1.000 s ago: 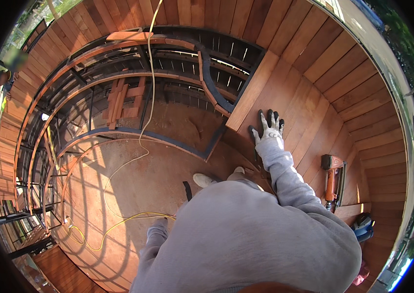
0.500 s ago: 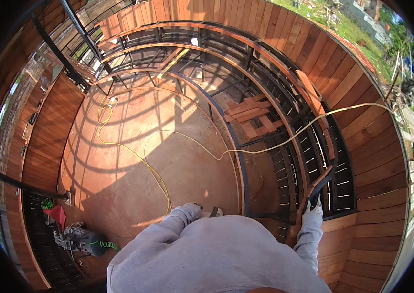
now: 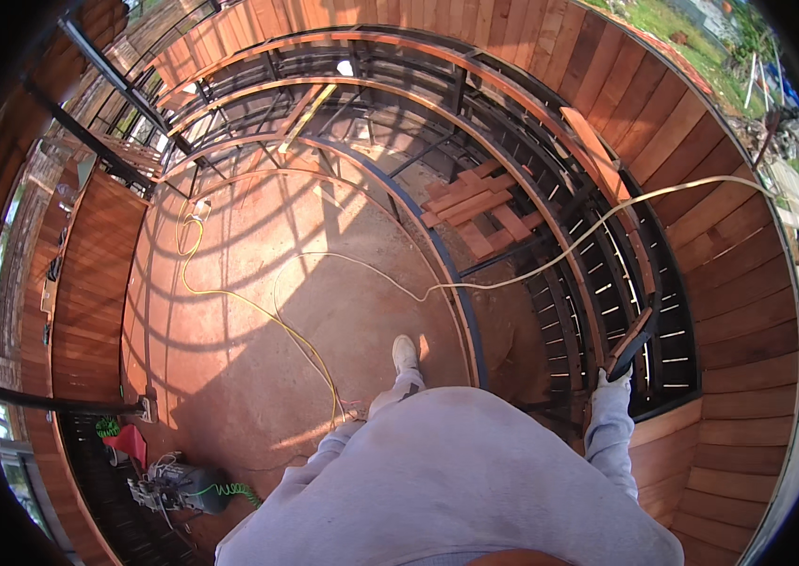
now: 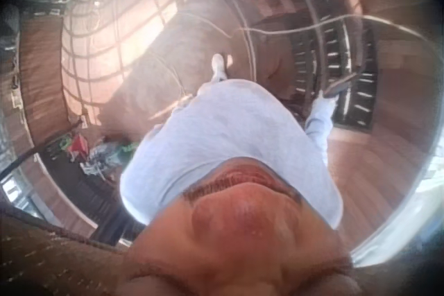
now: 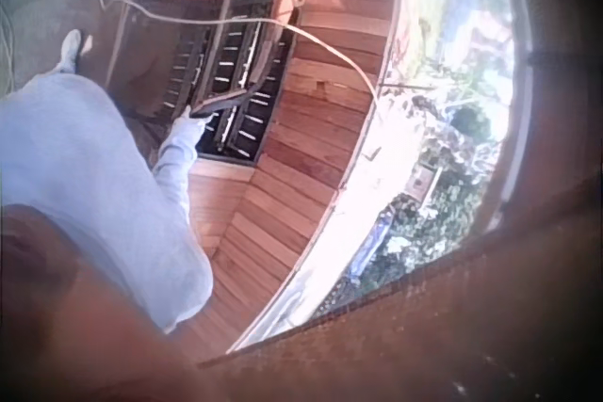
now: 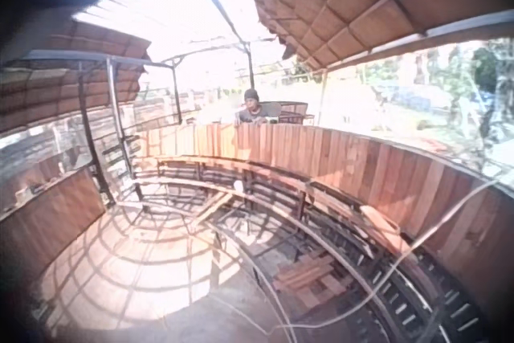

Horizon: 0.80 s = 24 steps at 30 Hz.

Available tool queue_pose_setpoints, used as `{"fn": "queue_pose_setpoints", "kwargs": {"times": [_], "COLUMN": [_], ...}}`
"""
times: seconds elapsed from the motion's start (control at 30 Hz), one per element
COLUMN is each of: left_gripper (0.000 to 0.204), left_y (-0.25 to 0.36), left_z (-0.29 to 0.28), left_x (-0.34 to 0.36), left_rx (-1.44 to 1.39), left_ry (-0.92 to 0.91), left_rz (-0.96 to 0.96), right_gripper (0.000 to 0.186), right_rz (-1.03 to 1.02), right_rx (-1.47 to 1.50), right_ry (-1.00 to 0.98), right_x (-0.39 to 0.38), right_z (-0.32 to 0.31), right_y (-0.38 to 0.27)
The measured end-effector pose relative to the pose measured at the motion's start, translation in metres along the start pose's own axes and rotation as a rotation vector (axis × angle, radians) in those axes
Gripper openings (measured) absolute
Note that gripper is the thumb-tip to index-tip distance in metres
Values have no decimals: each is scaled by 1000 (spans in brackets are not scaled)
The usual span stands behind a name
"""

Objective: The person installs wooden planks on a curved ceiling using a nail gun and a circular saw. They position each plank, secure it with nails, and cut pieces to fit the curved structure. The work progresses along the ceiling, with tools and materials visible nearby.

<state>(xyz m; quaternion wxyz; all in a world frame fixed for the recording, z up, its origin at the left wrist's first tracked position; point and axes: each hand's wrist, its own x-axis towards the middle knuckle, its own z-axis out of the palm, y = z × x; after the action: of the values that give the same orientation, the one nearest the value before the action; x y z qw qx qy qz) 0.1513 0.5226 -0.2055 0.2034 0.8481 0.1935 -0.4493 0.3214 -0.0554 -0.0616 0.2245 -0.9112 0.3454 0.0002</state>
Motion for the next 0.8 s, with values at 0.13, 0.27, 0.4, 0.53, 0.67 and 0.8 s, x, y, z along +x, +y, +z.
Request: {"fn": "queue_pose_setpoints", "kwargs": {"times": [0.13, 0.27, 0.4, 0.53, 0.67, 0.8], "left_gripper": [32, 32, 32, 31, 31, 31], "left_y": [12, 36, 77, 107, 133, 140], "left_z": [-86, -162, -208, -231, -244, -253], "left_x": [30, 55, 92, 112, 120, 113], "left_rx": [85, 171, 334, 482, 577, 613], "left_ry": [-41, -109, -233, -335, -368, -354], "left_rz": [99, 221, 375, 470, 533, 545], "right_gripper": [83, 86, 83, 79, 76, 73], "right_rz": [74, 345, 472, 442, 424, 414], "right_rx": [-95, -186, -179, -122, -128, -94], "right_ry": [18, -3, 29, 2, 9, -30], "right_x": [-8, -23, -38, -48, -51, -58], "right_z": [-7, -18, -32, -51, -49, -55], "right_y": [-15, -52, -74, -92, -85, -88]}}
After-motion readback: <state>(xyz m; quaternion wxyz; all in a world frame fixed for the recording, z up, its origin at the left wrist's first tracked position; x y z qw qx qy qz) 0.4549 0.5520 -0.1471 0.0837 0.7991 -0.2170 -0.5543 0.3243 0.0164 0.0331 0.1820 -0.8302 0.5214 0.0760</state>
